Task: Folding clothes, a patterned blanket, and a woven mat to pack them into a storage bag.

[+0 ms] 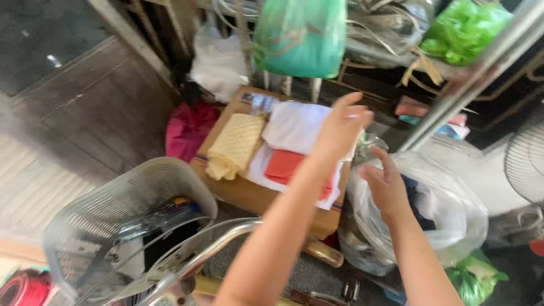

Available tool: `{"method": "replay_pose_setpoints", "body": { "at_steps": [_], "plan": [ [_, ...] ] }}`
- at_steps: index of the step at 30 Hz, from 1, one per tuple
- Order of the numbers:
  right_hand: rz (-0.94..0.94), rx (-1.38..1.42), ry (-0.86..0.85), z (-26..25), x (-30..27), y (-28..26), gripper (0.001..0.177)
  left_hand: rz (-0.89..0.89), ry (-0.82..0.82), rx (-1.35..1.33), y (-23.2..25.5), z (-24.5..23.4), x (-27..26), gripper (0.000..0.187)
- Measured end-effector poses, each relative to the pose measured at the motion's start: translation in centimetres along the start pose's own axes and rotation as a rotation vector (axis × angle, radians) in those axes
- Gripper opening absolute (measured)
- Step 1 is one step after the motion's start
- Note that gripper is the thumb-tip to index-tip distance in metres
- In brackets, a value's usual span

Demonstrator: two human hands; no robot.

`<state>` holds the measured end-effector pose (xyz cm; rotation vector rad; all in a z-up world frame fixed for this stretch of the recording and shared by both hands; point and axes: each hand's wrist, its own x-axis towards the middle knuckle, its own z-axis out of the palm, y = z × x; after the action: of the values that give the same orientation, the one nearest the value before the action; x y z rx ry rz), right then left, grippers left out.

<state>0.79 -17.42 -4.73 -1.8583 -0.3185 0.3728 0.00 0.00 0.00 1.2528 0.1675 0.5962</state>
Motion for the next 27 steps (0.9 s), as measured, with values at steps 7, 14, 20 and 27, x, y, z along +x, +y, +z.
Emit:
{"method": "replay_pose_setpoints", "body": {
  "at_steps": [7, 14, 20, 27],
  "plan": [
    [-0.089, -0.155, -0.133, 10.4, -3.1, -4.7, 0.073, -0.013, 0.077, 0.57, -5.1, -25.9, 4.0, 0.023],
    [-0.243, -0.126, -0.206, 14.8, -3.3, -1.1, 0.069, -0.528, 0.298, 1.076, -9.7, -38.2, 1.1, 0.047],
    [-0.06, -0.18, -0.236, 14.7, -3.9, -0.3, 0.07, -0.511, 0.235, 1.142, -13.0, -40.5, 2.5, 0.06],
    [0.004, -0.145, -0.293, 13.7, -4.0, 0.8, 0.068, -0.977, 0.182, 0.394, -5.0, -35.6, 1.3, 0.066]
  ]
}}
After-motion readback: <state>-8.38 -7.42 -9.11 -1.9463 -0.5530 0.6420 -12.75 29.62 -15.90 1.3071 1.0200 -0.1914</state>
